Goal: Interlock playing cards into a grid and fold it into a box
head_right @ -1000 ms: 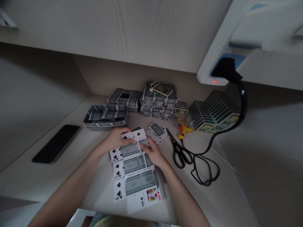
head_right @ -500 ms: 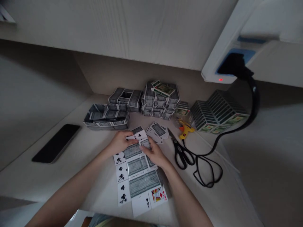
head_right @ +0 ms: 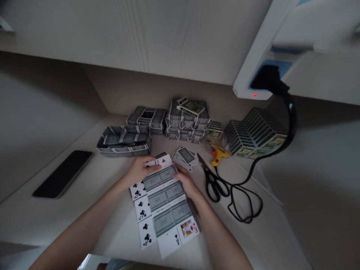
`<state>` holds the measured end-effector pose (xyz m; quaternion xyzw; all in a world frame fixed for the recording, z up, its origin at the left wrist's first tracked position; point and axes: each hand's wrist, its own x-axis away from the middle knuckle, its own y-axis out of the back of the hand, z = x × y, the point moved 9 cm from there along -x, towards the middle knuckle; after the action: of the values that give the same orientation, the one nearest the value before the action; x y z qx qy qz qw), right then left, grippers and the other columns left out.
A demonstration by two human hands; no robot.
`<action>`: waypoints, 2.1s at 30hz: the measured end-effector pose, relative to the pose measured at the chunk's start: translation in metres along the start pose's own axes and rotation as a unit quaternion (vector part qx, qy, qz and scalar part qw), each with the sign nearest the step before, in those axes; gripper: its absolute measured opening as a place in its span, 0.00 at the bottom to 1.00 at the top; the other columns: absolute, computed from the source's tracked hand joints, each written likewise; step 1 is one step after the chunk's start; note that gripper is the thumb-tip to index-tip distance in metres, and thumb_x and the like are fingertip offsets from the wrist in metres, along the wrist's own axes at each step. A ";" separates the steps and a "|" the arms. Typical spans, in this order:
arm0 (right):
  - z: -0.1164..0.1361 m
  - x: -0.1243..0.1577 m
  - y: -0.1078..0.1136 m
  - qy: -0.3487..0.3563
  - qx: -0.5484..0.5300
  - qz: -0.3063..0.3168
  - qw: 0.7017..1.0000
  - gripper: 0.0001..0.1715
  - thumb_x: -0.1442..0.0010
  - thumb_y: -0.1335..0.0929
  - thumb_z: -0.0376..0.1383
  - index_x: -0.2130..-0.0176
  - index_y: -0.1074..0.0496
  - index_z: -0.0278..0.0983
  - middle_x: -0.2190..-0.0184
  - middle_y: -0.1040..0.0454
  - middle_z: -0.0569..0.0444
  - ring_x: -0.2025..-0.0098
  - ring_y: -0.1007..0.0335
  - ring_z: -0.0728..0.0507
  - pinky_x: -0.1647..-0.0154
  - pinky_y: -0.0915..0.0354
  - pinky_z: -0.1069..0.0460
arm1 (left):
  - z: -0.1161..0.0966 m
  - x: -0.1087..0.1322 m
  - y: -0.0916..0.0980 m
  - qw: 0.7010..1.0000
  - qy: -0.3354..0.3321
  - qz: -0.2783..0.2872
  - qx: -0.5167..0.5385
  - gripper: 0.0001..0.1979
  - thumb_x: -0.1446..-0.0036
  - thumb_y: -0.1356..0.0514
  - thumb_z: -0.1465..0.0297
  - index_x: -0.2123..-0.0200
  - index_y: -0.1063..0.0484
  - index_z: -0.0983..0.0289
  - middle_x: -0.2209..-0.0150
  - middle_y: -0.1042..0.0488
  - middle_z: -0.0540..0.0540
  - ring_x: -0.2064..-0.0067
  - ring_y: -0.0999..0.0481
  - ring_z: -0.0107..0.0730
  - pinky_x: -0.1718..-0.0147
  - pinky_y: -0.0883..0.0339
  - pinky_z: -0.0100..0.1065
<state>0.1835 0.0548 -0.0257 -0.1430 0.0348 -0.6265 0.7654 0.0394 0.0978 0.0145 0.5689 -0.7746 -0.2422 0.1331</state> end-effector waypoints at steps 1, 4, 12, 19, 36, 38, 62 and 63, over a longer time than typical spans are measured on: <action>-0.006 0.000 0.002 -0.032 -0.025 -0.012 0.999 0.17 0.56 0.34 0.39 0.65 0.27 0.37 0.68 0.23 0.54 0.61 0.29 0.39 0.63 0.36 0.50 | 0.001 0.000 0.000 1.000 0.003 0.000 0.008 0.14 0.54 0.39 0.61 0.67 0.24 0.65 0.66 0.22 0.53 0.65 0.26 0.36 0.67 0.36 0.30; -0.023 0.000 0.011 -0.114 -0.067 -0.073 0.989 0.16 0.56 0.34 0.45 0.72 0.27 0.36 0.78 0.25 0.53 0.71 0.28 0.40 0.72 0.37 0.50 | 0.005 -0.001 0.003 1.000 0.022 -0.014 0.015 0.15 0.55 0.38 0.63 0.64 0.24 0.65 0.62 0.22 0.55 0.61 0.25 0.39 0.62 0.35 0.33; -0.019 -0.003 0.013 -0.066 0.008 -0.088 0.994 0.23 0.63 0.26 0.44 0.67 0.26 0.34 0.70 0.22 0.51 0.67 0.27 0.41 0.62 0.36 0.48 | 0.001 -0.001 0.005 1.000 -0.008 -0.028 0.004 0.14 0.53 0.39 0.65 0.63 0.24 0.64 0.62 0.22 0.55 0.62 0.25 0.38 0.61 0.34 0.34; -0.017 0.000 0.017 -0.068 0.032 -0.117 0.990 0.22 0.65 0.25 0.44 0.70 0.25 0.34 0.73 0.22 0.51 0.71 0.29 0.42 0.66 0.35 0.48 | -0.012 0.000 0.012 0.985 -0.025 0.030 0.167 0.17 0.51 0.41 0.57 0.66 0.22 0.63 0.56 0.25 0.58 0.53 0.29 0.41 0.53 0.39 0.38; -0.020 -0.002 0.013 -0.056 0.051 -0.082 0.994 0.15 0.64 0.26 0.41 0.75 0.26 0.35 0.77 0.25 0.56 0.75 0.32 0.46 0.70 0.38 0.51 | 0.020 0.031 -0.060 0.819 0.279 0.242 0.439 0.16 0.61 0.32 0.64 0.67 0.24 0.65 0.73 0.23 0.55 0.73 0.28 0.32 0.72 0.35 0.33; -0.021 -0.003 0.013 -0.055 0.061 -0.082 0.993 0.15 0.63 0.26 0.42 0.76 0.26 0.34 0.78 0.26 0.56 0.76 0.33 0.46 0.71 0.38 0.52 | 0.020 0.033 -0.063 0.813 0.286 0.260 0.435 0.15 0.61 0.32 0.65 0.67 0.23 0.65 0.73 0.23 0.54 0.74 0.28 0.31 0.73 0.36 0.32; -0.012 -0.002 0.009 -0.021 0.099 -0.067 0.993 0.18 0.58 0.29 0.48 0.74 0.27 0.34 0.79 0.28 0.56 0.76 0.35 0.47 0.72 0.40 0.53 | 0.016 0.031 -0.069 0.813 0.273 0.292 0.424 0.16 0.56 0.36 0.59 0.68 0.24 0.66 0.72 0.23 0.56 0.69 0.26 0.36 0.67 0.34 0.35; -0.011 -0.002 0.009 -0.013 0.107 -0.068 0.992 0.18 0.57 0.29 0.48 0.73 0.27 0.35 0.78 0.27 0.56 0.75 0.35 0.46 0.71 0.39 0.52 | 0.015 0.032 -0.070 0.811 0.273 0.294 0.426 0.16 0.55 0.37 0.59 0.68 0.24 0.66 0.72 0.23 0.56 0.68 0.25 0.37 0.65 0.34 0.36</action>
<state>0.1886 0.0562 -0.0389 -0.0700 -0.0521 -0.6756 0.7321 0.0792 0.0544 -0.0367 0.3567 -0.8622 0.3276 0.1486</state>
